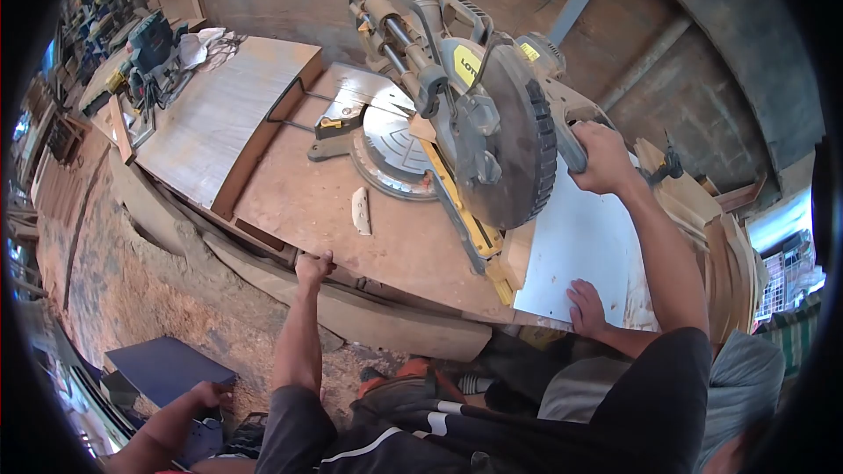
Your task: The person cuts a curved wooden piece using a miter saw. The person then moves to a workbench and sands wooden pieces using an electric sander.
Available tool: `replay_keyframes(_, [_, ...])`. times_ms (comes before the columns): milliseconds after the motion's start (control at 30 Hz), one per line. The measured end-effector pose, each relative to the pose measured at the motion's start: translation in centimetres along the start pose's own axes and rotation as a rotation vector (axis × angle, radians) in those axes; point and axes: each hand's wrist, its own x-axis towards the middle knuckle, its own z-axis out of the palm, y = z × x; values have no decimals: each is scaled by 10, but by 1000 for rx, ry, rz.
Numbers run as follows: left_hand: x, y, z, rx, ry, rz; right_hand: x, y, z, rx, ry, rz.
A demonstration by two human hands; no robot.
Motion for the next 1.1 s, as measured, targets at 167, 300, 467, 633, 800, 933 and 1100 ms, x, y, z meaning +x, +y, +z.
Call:
replay_keyframes(167, [5, -9, 0, 116, -6, 47, 26, 5, 0, 24, 26, -24])
replay_keyframes(300, [18, -27, 7, -26, 2, 13, 51, 3, -6, 17, 20, -26])
replay_keyframes(467, [23, -25, 10, -77, 19, -39, 65, 4, -8, 11, -25, 41])
replay_keyframes(633, [21, -23, 14, -103, 70, -135, 66, 2, -36, 43, -5, 13])
replay_keyframes(800, [22, -28, 14, -117, 89, -110, 40, 0, -66, 36, -70, -6])
replay_keyframes(933, [15, -21, 10, -112, 63, -104, -8, -3, -66, 52, -82, 11])
replay_keyframes(1100, [1, -4, 5, -88, 65, -71, -64, -5, -52, 13, -97, 74])
